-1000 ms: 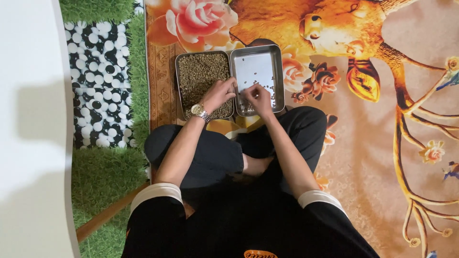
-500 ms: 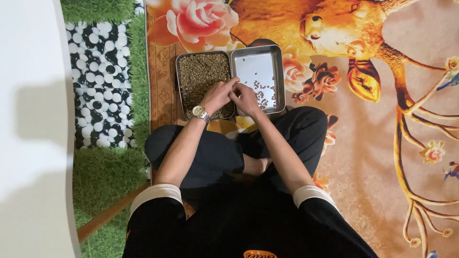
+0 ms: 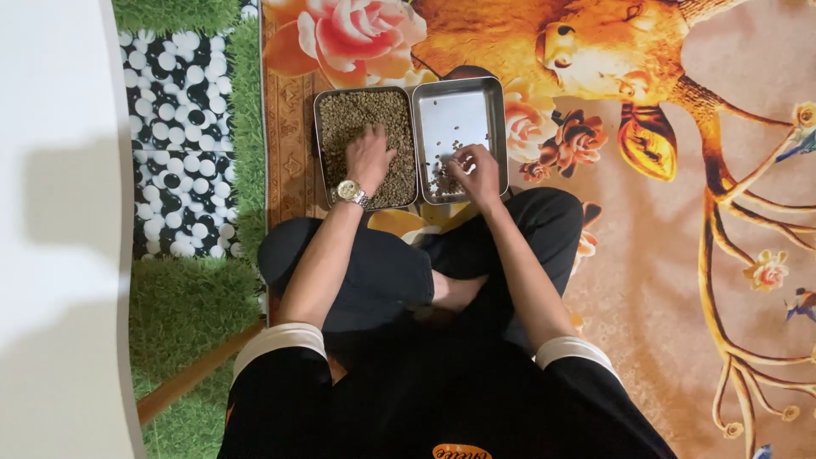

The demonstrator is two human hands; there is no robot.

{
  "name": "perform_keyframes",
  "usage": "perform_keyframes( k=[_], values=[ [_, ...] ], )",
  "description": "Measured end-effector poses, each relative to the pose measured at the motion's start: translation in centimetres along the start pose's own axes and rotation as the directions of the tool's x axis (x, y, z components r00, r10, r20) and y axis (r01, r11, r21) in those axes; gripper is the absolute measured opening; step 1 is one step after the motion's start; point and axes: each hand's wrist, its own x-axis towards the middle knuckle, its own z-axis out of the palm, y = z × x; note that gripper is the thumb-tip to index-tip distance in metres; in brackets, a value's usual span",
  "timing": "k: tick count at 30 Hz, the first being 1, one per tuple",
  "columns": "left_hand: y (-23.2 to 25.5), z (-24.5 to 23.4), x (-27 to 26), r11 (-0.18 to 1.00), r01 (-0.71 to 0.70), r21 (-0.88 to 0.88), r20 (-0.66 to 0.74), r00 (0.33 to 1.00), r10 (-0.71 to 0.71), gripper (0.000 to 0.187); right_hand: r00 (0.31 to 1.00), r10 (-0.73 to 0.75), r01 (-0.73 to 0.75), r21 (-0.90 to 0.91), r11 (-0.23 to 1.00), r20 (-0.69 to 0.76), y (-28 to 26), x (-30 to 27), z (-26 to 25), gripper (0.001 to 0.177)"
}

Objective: A person is manually sorting coffee beans by picking them from one tray and placing them into another.

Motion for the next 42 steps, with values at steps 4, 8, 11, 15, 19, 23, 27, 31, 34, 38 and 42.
perform_keyframes(
  k=[4,8,11,15,19,23,27,31,34,38,42],
  values=[
    [-1.0,3.1,1.0,0.999,0.037,0.013,0.082,0.996,-0.038,0.07,0.997,0.076,-0.076,0.012,0.997,0.002,0.8,-2.9,-1.0,0.02],
    [-1.8,3.9,1.6,0.978,-0.031,-0.208,0.012,0.999,0.035,0.063,0.994,0.104,-0.105,0.019,0.994,0.027,1.5,-3.6,-1.1,0.013],
    [-4.0,5.4,1.5,0.854,-0.223,-0.47,-0.23,0.965,0.125,0.049,0.991,0.128,-0.129,0.049,0.99,0.028,1.9,-3.8,-0.9,0.014],
    [-3.7,2.3,0.9,0.915,-0.097,-0.391,-0.12,0.991,0.054,0.019,0.989,0.148,-0.149,0.087,0.985,0.015,1.7,-3.9,-0.8,0.011],
    [-3.9,3.3,2.0,0.915,-0.071,-0.398,-0.102,0.994,0.033,0.018,0.99,0.143,-0.143,0.049,0.988,0.017,1.9,-4.1,-0.7,0.012],
    [-4.6,3.9,2.9,0.974,-0.075,-0.214,-0.096,0.994,0.055,0.018,0.992,0.125,-0.126,0.047,0.991,0.021,2.3,-3.9,-0.6,0.009],
    [-1.4,-1.0,-0.5,0.928,-0.047,-0.37,-0.129,0.992,-0.002,0.031,0.993,0.114,-0.115,0.037,0.993,0.034,2.3,-3.9,-0.3,0.01],
    [-2.4,1.6,1.5,0.903,-0.098,-0.418,-0.12,0.991,0.052,0.007,0.995,0.091,-0.092,0.03,0.995,0.031,2.3,-3.8,-0.1,0.01],
    [-2.6,2.2,2.2,0.839,-0.061,-0.54,-0.104,0.995,0.006,0.012,0.994,0.105,-0.106,0.028,0.994,0.033,2.5,-3.8,-0.2,0.009],
    [-1.6,-1.6,-1.4,0.881,-0.113,-0.459,-0.102,0.992,0.074,0.023,0.995,0.093,-0.094,0.022,0.995,0.041,2.7,-4.0,0.1,0.008],
    [0.3,-3.6,-2.5,0.788,-0.111,-0.605,-0.084,0.994,0.075,0.032,0.994,0.098,-0.1,0.025,0.995,0.045,2.5,-3.9,0.2,0.012]
  ],
)
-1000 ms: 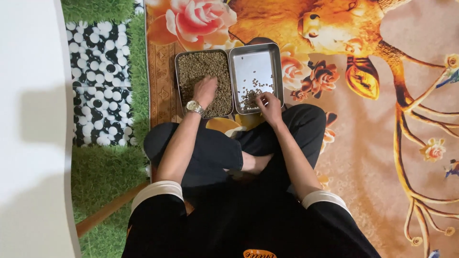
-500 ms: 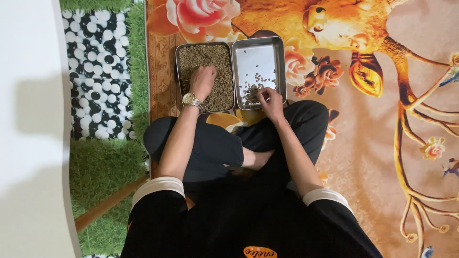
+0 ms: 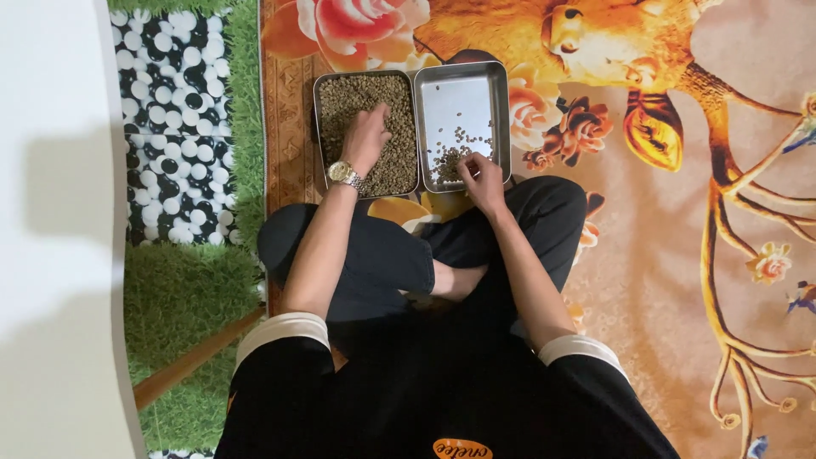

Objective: A person is manually sorting coffee beans by picking them from one tray and placing them into another.

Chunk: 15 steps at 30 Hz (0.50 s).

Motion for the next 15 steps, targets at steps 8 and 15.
perform_keyframes(
  k=[8,15],
  values=[
    [0.4,1.8,1.2,0.937,-0.257,0.236,0.175,0.96,0.219,0.037,1.0,0.003,-0.004,0.09,0.996,0.015,-3.3,1.2,1.0,0.018],
    [0.8,2.3,1.7,0.9,-0.34,0.271,0.149,0.939,0.31,0.05,0.995,-0.082,0.082,-0.006,0.997,0.056,-5.9,6.7,5.5,0.028]
  ],
)
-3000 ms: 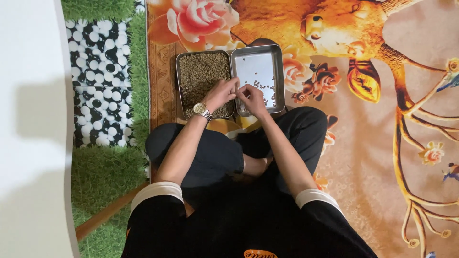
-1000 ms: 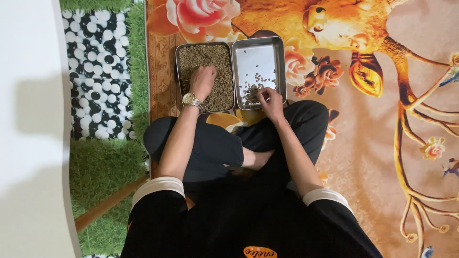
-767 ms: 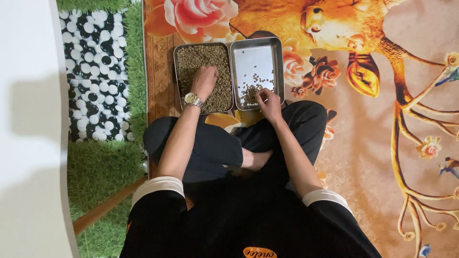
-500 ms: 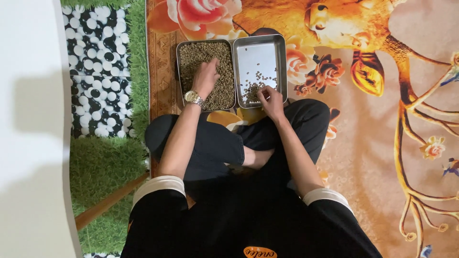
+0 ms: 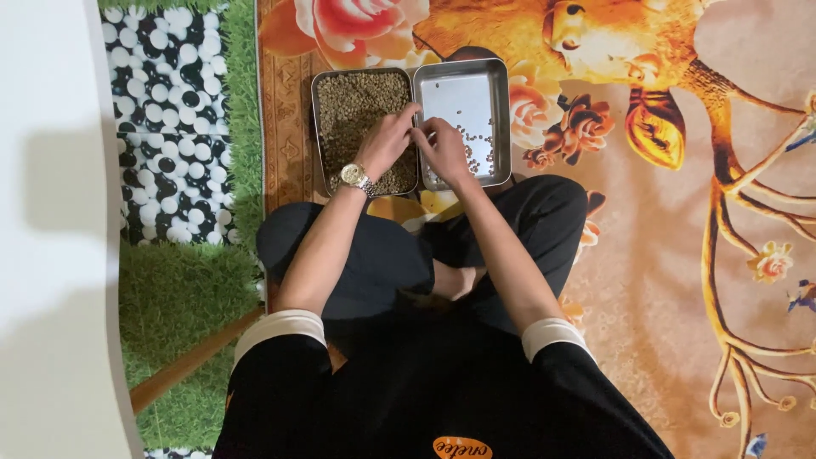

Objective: A person is manually sorting coffee beans by picking them from one tray and placing them into another.

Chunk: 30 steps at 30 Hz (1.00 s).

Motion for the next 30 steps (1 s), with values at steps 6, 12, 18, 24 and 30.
perform_keyframes(
  k=[6,12,18,24,30],
  values=[
    [-1.7,1.0,-0.4,0.999,-0.038,0.02,-0.009,0.999,0.039,0.055,0.996,-0.074,0.076,-0.036,0.996,0.048,0.3,1.1,0.4,0.019],
    [-0.1,0.3,-0.4,0.99,-0.051,-0.128,-0.029,0.998,0.047,0.044,1.0,0.013,-0.009,0.152,0.988,-0.023,1.7,0.1,-0.4,0.009],
    [-1.3,0.0,-0.5,0.982,-0.121,-0.142,-0.056,0.992,0.114,0.04,0.964,0.151,-0.087,0.274,0.958,-0.219,2.8,-0.9,-2.2,0.02],
    [-2.8,2.1,0.7,0.984,-0.163,-0.067,-0.018,0.987,0.162,0.058,0.999,-0.001,-0.005,0.122,0.993,0.043,0.8,0.1,0.7,0.02],
    [-0.5,-0.3,-0.6,0.985,-0.172,0.026,-0.002,0.985,0.172,0.051,0.993,-0.041,0.036,0.044,0.998,0.107,-1.3,0.1,0.2,0.02]
  ],
)
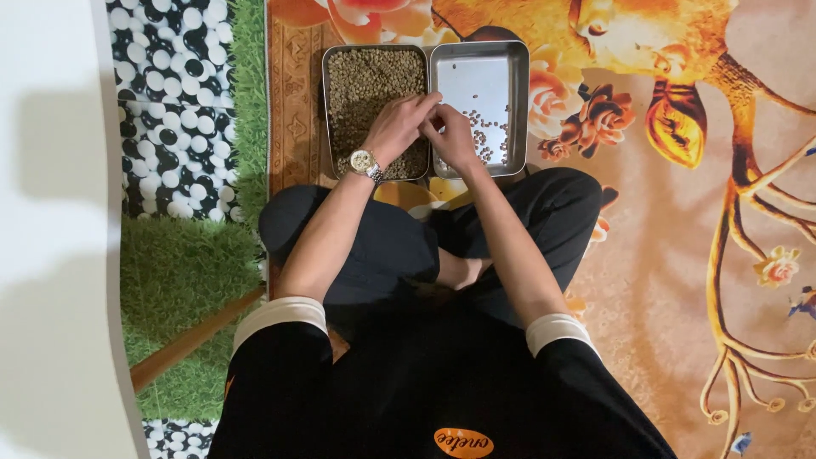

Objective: A person is manually sorting coffee beans by picking them from one tray and placing them into another.

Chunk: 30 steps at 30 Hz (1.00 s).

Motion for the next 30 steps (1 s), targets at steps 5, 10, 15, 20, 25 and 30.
perform_keyframes(
  k=[5,10,15,20,25,30],
  values=[
    [-3.6,2.3,0.1,0.975,0.032,0.218,0.02,0.999,-0.037,0.066,1.0,0.021,-0.022,0.098,0.995,0.01,0.8,-0.5,-0.8,0.02],
    [-3.4,1.7,-0.2,0.974,0.059,0.217,-0.022,0.998,-0.055,0.07,0.996,0.086,-0.086,0.112,0.99,0.01,1.7,-1.3,-1.6,0.019],
    [-5.7,2.6,-0.5,0.78,0.48,0.401,-0.325,0.871,-0.369,0.035,0.982,0.112,-0.097,0.104,0.99,-0.15,1.9,-3.2,-3.6,0.01],
    [-4.0,0.9,-1.4,0.854,0.484,0.191,-0.139,0.874,-0.465,0.033,0.965,0.112,-0.098,0.072,0.993,-0.237,6.9,-7.0,-5.1,0.025],
    [-5.6,2.1,-2.1,0.889,0.454,-0.051,-0.129,0.88,-0.457,0.021,0.962,0.156,-0.147,0.057,0.987,-0.222,6.4,-8.8,-5.2,0.021],
    [-5.9,2.5,-2.2,0.913,0.387,-0.127,-0.24,0.881,-0.407,0.011,0.971,0.143,-0.135,0.054,0.989,-0.193,5.6,-8.7,-4.9,0.014]
  ],
)
